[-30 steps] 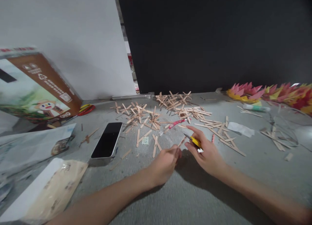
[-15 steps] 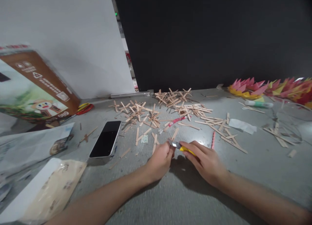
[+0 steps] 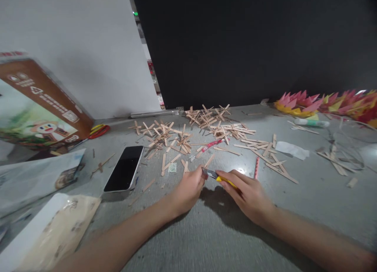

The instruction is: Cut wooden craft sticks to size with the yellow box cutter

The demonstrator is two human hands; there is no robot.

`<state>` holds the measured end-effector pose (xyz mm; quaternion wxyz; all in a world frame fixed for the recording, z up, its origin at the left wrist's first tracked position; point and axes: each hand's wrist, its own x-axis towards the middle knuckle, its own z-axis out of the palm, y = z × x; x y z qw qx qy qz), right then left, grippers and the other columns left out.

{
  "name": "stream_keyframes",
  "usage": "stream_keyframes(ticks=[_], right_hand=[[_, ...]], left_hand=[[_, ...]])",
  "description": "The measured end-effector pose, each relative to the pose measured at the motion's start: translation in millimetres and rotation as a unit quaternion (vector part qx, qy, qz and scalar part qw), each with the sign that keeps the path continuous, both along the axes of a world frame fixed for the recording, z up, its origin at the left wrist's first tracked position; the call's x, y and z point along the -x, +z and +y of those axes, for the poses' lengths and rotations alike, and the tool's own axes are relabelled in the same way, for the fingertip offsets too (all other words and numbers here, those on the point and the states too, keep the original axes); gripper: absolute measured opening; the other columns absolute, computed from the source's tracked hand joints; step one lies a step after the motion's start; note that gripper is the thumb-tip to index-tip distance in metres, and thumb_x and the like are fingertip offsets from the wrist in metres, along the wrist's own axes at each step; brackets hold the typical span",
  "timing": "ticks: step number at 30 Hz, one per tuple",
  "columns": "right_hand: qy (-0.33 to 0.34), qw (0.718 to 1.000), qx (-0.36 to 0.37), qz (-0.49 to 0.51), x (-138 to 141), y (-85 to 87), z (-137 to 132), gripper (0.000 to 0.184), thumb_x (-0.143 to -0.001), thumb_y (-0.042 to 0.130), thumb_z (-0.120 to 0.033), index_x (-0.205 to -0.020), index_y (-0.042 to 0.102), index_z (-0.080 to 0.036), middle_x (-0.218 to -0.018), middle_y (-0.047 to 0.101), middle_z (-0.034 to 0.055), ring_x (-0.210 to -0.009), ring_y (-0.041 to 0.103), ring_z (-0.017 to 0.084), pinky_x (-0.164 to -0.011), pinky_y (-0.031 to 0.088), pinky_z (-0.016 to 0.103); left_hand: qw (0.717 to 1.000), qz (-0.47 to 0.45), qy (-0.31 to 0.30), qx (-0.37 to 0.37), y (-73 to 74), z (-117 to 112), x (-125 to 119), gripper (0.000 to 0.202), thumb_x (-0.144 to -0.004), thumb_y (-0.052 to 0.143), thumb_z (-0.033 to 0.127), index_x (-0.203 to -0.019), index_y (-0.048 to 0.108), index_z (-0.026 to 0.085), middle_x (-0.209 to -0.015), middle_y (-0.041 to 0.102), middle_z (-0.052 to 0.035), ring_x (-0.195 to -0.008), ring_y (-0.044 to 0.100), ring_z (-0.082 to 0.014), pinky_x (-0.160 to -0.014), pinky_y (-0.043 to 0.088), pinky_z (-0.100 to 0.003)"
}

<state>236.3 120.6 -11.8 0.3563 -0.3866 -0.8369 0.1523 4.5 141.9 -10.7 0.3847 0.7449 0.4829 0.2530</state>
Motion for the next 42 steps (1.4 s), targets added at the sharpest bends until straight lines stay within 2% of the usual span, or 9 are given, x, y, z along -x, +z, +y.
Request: stream_keyframes(ticks=[8,16,24,27,31,36,42], right_hand=[[0.001,1.0,0.007,0.0,-1,-3.5,0,0.032,-0.107,0.05,-0.024,-0.138,0.059,-0.025,-0.1,0.068,0.0048,-0.083,0.068,0.015,-0.078,0.054,0.026],[0.0,1.0,-0.001,0.022,-1,-6.0,-1,0.032,-0.105,0.054,-0.021,-0.136,0.06,-0.024,-0.097,0.068,0.0037,-0.077,0.065,0.013,-0.074,0.053,0.024],[0.013,1.0,-0.005,0.024,-1,-7.8,1,0.034,-0.105,0.054,-0.019,-0.138,0.059,-0.023,-0.099,0.069,0.0044,-0.08,0.066,0.013,-0.075,0.053,0.024],[0.016,1.0,0.0,0.023,-1,-6.1,1,0.034,-0.105,0.053,-0.021,-0.138,0.06,-0.022,-0.095,0.069,0.0042,-0.078,0.066,0.014,-0.073,0.053,0.024],[0.004,0.999,0.024,0.027,1,-5.4,0,0.03,-0.106,0.053,-0.023,-0.134,0.064,-0.023,-0.093,0.07,0.0032,-0.074,0.066,0.013,-0.07,0.052,0.024],[-0.02,0.997,0.057,0.049,7,-7.2,0,0.028,-0.106,0.054,-0.029,-0.131,0.066,-0.025,-0.094,0.072,0.0027,-0.072,0.067,0.013,-0.067,0.051,0.025],[-0.031,0.996,0.051,0.064,10,-6.8,0,0.027,-0.106,0.053,-0.032,-0.126,0.069,-0.024,-0.097,0.075,0.005,-0.076,0.07,0.015,-0.071,0.055,0.025]], left_hand=[[1.0,0.01,0.005,-0.005,-1.6,-2,0,0.034,-0.11,0.026,0.041,-0.098,0.05,0.021,-0.083,0.064,-0.0018,-0.073,0.059,-0.0171,-0.071,0.043,-0.029],[0.999,0.031,0.008,0.003,-3.7,-3,0,0.036,-0.11,0.025,0.041,-0.103,0.053,0.02,-0.083,0.066,-0.0031,-0.075,0.062,-0.0187,-0.073,0.046,-0.03],[0.998,0.057,-0.013,-0.008,-2.4,-2,1,0.029,-0.108,0.026,0.032,-0.106,0.052,0.02,-0.082,0.066,-0.0029,-0.072,0.062,-0.0184,-0.071,0.046,-0.029],[0.996,0.076,-0.026,-0.03,-5.6,-1,2,0.022,-0.105,0.03,0.024,-0.107,0.051,0.02,-0.082,0.065,-0.0028,-0.07,0.06,-0.0178,-0.07,0.046,-0.028],[0.992,0.113,-0.015,-0.055,-8.9,-1,4,0.019,-0.103,0.031,0.022,-0.102,0.05,0.02,-0.082,0.065,-0.0038,-0.07,0.059,-0.018,-0.069,0.045,-0.029],[0.98,0.166,-0.032,-0.105,-9.0,-2,3,0.021,-0.102,0.034,0.021,-0.108,0.053,0.018,-0.092,0.068,-0.0088,-0.078,0.062,-0.0208,-0.074,0.047,-0.032],[0.99,0.12,0.005,-0.07,-10.7,-5,0,0.023,-0.102,0.032,0.022,-0.109,0.054,0.019,-0.088,0.065,-0.0053,-0.075,0.06,-0.0191,-0.074,0.048,-0.03]])
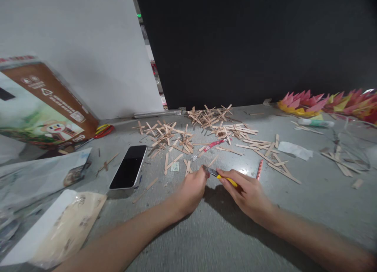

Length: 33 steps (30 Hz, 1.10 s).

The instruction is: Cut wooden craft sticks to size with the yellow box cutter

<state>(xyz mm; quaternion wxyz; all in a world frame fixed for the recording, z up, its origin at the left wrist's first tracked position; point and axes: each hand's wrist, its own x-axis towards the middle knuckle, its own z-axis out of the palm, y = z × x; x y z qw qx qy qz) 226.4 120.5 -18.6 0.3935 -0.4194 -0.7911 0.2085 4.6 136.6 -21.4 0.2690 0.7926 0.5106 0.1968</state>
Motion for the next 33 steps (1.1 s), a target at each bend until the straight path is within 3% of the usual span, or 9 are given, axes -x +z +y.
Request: stream_keyframes(ticks=[5,12,18,25,33], right_hand=[[-0.008,1.0,-0.008,-0.018,-0.9,2.3,-1.0,0.028,-0.106,0.052,-0.033,-0.126,0.069,-0.023,-0.095,0.075,0.005,-0.073,0.07,0.014,-0.068,0.055,0.025],[-0.014,1.0,0.005,-0.015,-2.4,1.9,-0.7,0.027,-0.107,0.052,-0.034,-0.126,0.069,-0.024,-0.099,0.075,0.0059,-0.076,0.07,0.015,-0.07,0.055,0.025],[-0.006,1.0,0.005,0.004,-1.4,-0.6,-1.0,0.026,-0.106,0.054,-0.031,-0.126,0.068,-0.024,-0.098,0.075,0.0044,-0.074,0.069,0.014,-0.07,0.055,0.024],[0.004,1.0,0.009,0.028,-0.1,-0.7,-0.8,0.025,-0.105,0.055,-0.033,-0.122,0.07,-0.023,-0.098,0.076,0.0061,-0.077,0.072,0.016,-0.071,0.058,0.025],[-0.013,0.999,0.015,0.04,6.8,2.0,-0.5,0.022,-0.104,0.055,-0.035,-0.116,0.071,-0.025,-0.106,0.079,0.0065,-0.087,0.076,0.018,-0.081,0.061,0.027]], left_hand=[[0.999,-0.021,0.035,0.029,-4.8,1.4,-1.6,0.021,-0.101,0.031,0.019,-0.106,0.052,0.02,-0.088,0.066,-0.0058,-0.076,0.06,-0.0203,-0.073,0.047,-0.031],[0.997,-0.042,0.033,0.06,-0.9,1.1,-3.5,0.027,-0.101,0.03,0.017,-0.114,0.054,0.019,-0.093,0.068,-0.0072,-0.081,0.064,-0.0205,-0.074,0.048,-0.03],[0.998,-0.044,0.048,0.009,0.6,-3.4,-0.8,0.025,-0.102,0.03,0.018,-0.109,0.054,0.02,-0.101,0.068,-0.007,-0.094,0.064,-0.0205,-0.089,0.05,-0.033],[0.997,0.034,0.036,-0.055,-0.6,-3.8,3.4,0.023,-0.096,0.034,0.01,-0.104,0.053,0.021,-0.1,0.065,-0.0065,-0.094,0.063,-0.021,-0.088,0.049,-0.032],[0.997,0.029,0.012,-0.075,0.0,-2.6,1.3,0.026,-0.097,0.032,0.01,-0.104,0.055,0.019,-0.096,0.066,-0.0084,-0.091,0.062,-0.0224,-0.086,0.049,-0.034]])
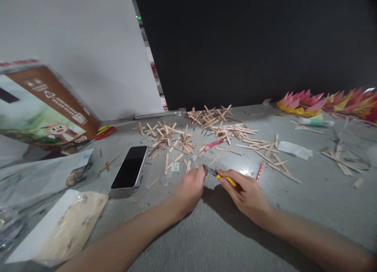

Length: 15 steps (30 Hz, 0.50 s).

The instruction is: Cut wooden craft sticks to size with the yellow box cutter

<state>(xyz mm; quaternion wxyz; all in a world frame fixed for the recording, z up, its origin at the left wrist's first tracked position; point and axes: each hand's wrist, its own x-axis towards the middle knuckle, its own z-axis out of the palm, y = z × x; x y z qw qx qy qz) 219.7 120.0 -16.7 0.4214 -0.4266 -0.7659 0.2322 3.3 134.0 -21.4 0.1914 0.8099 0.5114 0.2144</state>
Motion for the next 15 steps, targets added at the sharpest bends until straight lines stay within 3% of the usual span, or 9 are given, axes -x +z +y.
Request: stream_keyframes(ticks=[6,11,15], right_hand=[[-0.01,1.0,-0.007,0.001,3.8,3.6,-2.8,0.021,-0.104,0.055,-0.033,-0.115,0.071,-0.024,-0.109,0.079,0.0078,-0.091,0.077,0.019,-0.082,0.061,0.028],[-0.018,0.999,-0.022,-0.014,1.5,4.0,-5.6,0.02,-0.105,0.054,-0.032,-0.115,0.07,-0.024,-0.107,0.08,0.0075,-0.084,0.077,0.018,-0.078,0.062,0.027],[-0.017,0.999,-0.025,-0.013,-0.4,1.0,-5.8,0.019,-0.105,0.055,-0.032,-0.115,0.07,-0.025,-0.103,0.08,0.0058,-0.081,0.076,0.017,-0.078,0.061,0.027]], left_hand=[[0.999,-0.034,0.009,0.012,-6.3,-0.3,0.9,0.023,-0.097,0.034,0.012,-0.108,0.053,0.02,-0.1,0.066,-0.0081,-0.093,0.062,-0.0217,-0.087,0.049,-0.034],[0.994,-0.077,0.063,0.042,-4.4,1.0,1.0,0.017,-0.095,0.037,0.013,-0.101,0.05,0.022,-0.086,0.061,-0.0005,-0.078,0.057,-0.0169,-0.077,0.047,-0.028],[0.993,-0.088,0.067,0.046,-3.5,0.8,0.5,0.018,-0.094,0.038,0.012,-0.102,0.052,0.022,-0.085,0.06,0.0001,-0.079,0.057,-0.0167,-0.079,0.047,-0.028]])
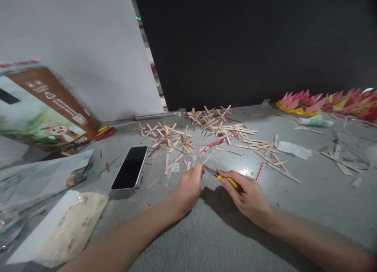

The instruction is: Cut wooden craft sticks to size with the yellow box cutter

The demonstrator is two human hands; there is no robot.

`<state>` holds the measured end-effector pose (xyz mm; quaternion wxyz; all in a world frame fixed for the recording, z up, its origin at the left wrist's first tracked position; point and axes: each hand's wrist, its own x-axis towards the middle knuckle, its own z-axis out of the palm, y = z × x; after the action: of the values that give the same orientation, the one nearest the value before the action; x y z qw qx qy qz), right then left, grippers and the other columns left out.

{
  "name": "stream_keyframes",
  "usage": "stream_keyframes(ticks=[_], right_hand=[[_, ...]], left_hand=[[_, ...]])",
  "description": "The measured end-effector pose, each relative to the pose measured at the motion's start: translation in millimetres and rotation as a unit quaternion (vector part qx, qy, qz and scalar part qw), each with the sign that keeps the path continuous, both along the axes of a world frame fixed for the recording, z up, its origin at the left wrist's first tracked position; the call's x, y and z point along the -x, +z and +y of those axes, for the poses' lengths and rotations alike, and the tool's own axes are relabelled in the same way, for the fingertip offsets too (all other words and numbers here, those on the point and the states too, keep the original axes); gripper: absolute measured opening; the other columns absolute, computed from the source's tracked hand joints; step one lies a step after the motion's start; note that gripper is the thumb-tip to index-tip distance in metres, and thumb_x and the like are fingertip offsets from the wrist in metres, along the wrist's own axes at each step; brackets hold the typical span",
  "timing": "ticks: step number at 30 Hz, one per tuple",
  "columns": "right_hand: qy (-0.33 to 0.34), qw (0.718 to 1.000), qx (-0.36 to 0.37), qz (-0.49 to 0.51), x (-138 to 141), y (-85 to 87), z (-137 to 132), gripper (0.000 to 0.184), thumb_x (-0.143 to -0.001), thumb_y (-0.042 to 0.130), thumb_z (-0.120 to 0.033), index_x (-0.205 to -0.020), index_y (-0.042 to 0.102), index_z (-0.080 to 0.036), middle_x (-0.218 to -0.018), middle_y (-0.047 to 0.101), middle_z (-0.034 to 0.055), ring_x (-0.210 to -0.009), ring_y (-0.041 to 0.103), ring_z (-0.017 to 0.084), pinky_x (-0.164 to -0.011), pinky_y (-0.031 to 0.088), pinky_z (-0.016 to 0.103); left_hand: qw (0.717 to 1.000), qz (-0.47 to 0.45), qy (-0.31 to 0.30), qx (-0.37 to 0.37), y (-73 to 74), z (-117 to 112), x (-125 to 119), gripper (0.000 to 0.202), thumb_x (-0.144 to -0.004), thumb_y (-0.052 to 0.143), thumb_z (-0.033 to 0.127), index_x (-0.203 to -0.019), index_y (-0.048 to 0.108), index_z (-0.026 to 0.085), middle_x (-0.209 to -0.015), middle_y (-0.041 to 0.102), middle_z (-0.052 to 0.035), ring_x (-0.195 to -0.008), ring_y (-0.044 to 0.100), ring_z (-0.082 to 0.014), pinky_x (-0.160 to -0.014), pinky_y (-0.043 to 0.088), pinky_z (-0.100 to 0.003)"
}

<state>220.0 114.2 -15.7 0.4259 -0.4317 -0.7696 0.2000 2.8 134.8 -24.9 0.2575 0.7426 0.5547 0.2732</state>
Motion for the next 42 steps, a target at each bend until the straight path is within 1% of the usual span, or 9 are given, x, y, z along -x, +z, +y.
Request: stream_keyframes(ticks=[6,13,16,22,26,30,33,38,42], right_hand=[[0.002,1.0,0.004,0.002,-1,-1.4,1,0.019,-0.104,0.057,-0.03,-0.116,0.07,-0.025,-0.105,0.08,0.0046,-0.084,0.075,0.015,-0.078,0.059,0.024],[0.005,1.0,0.006,0.004,-1,0.8,0,0.019,-0.104,0.056,-0.03,-0.116,0.07,-0.024,-0.104,0.08,0.0046,-0.085,0.075,0.016,-0.079,0.059,0.025],[0.005,1.0,0.019,0.004,0,-0.1,1,0.02,-0.104,0.056,-0.03,-0.117,0.07,-0.025,-0.106,0.079,0.005,-0.085,0.075,0.016,-0.081,0.059,0.025],[0.0,1.0,0.026,0.014,0,-2.9,2,0.019,-0.104,0.057,-0.032,-0.114,0.071,-0.025,-0.105,0.08,0.0053,-0.081,0.075,0.015,-0.076,0.059,0.024],[-0.002,0.999,0.027,0.026,1,-4.6,2,0.02,-0.104,0.057,-0.032,-0.115,0.071,-0.024,-0.105,0.08,0.006,-0.077,0.074,0.015,-0.07,0.058,0.023],[-0.004,0.999,0.031,0.03,3,-5.3,2,0.02,-0.104,0.057,-0.031,-0.117,0.071,-0.024,-0.107,0.08,0.0057,-0.08,0.074,0.016,-0.074,0.058,0.024],[-0.002,0.999,0.028,0.025,4,-4.9,3,0.02,-0.104,0.058,-0.03,-0.118,0.07,-0.025,-0.105,0.079,0.0047,-0.081,0.074,0.015,-0.078,0.059,0.025],[-0.001,1.0,0.004,0.02,4,-5.3,3,0.02,-0.104,0.058,-0.028,-0.12,0.069,-0.026,-0.108,0.079,0.0045,-0.081,0.073,0.015,-0.08,0.058,0.025],[-0.006,1.0,0.006,0.012,5,-5.0,2,0.021,-0.104,0.058,-0.028,-0.121,0.069,-0.026,-0.104,0.079,0.0042,-0.078,0.073,0.014,-0.079,0.058,0.025]], left_hand=[[1.0,-0.01,0.005,-0.002,1.1,-1,-1,0.017,-0.098,0.037,0.015,-0.1,0.053,0.021,-0.087,0.064,-0.0016,-0.08,0.059,-0.0175,-0.079,0.047,-0.029],[1.0,-0.011,-0.008,0.013,1.9,-1,0,0.018,-0.101,0.035,0.018,-0.103,0.052,0.022,-0.094,0.066,-0.0036,-0.087,0.062,-0.0188,-0.082,0.048,-0.03],[1.0,0.0,-0.011,0.003,0.5,0,0,0.017,-0.099,0.036,0.017,-0.104,0.052,0.022,-0.097,0.067,-0.0047,-0.091,0.063,-0.0198,-0.084,0.048,-0.031],[1.0,0.006,-0.01,0.005,1.9,1,-1,0.019,-0.098,0.035,0.014,-0.099,0.052,0.022,-0.088,0.065,-0.0026,-0.082,0.062,-0.0184,-0.079,0.048,-0.028],[0.999,0.027,-0.02,-0.004,2.4,1,-2,0.02,-0.1,0.033,0.015,-0.1,0.053,0.022,-0.088,0.066,-0.0034,-0.083,0.063,-0.0193,-0.078,0.048,-0.029],[0.997,0.053,-0.049,-0.038,2.3,1,-2,0.024,-0.101,0.03,0.015,-0.101,0.054,0.021,-0.088,0.066,-0.0055,-0.084,0.064,-0.0205,-0.079,0.048,-0.031],[0.997,0.04,-0.052,-0.038,-0.6,2,-1,0.024,-0.101,0.031,0.015,-0.103,0.054,0.02,-0.091,0.068,-0.0067,-0.085,0.065,-0.0206,-0.08,0.049,-0.031],[0.998,0.005,-0.051,-0.027,-7.6,1,0,0.018,-0.1,0.037,0.016,-0.107,0.053,0.02,-0.099,0.071,-0.0086,-0.092,0.067,-0.0218,-0.084,0.051,-0.032],[0.999,-0.013,-0.047,0.002,-4.5,-1,0,0.017,-0.101,0.036,0.02,-0.107,0.053,0.02,-0.099,0.07,-0.0078,-0.09,0.067,-0.0208,-0.084,0.051,-0.032]])
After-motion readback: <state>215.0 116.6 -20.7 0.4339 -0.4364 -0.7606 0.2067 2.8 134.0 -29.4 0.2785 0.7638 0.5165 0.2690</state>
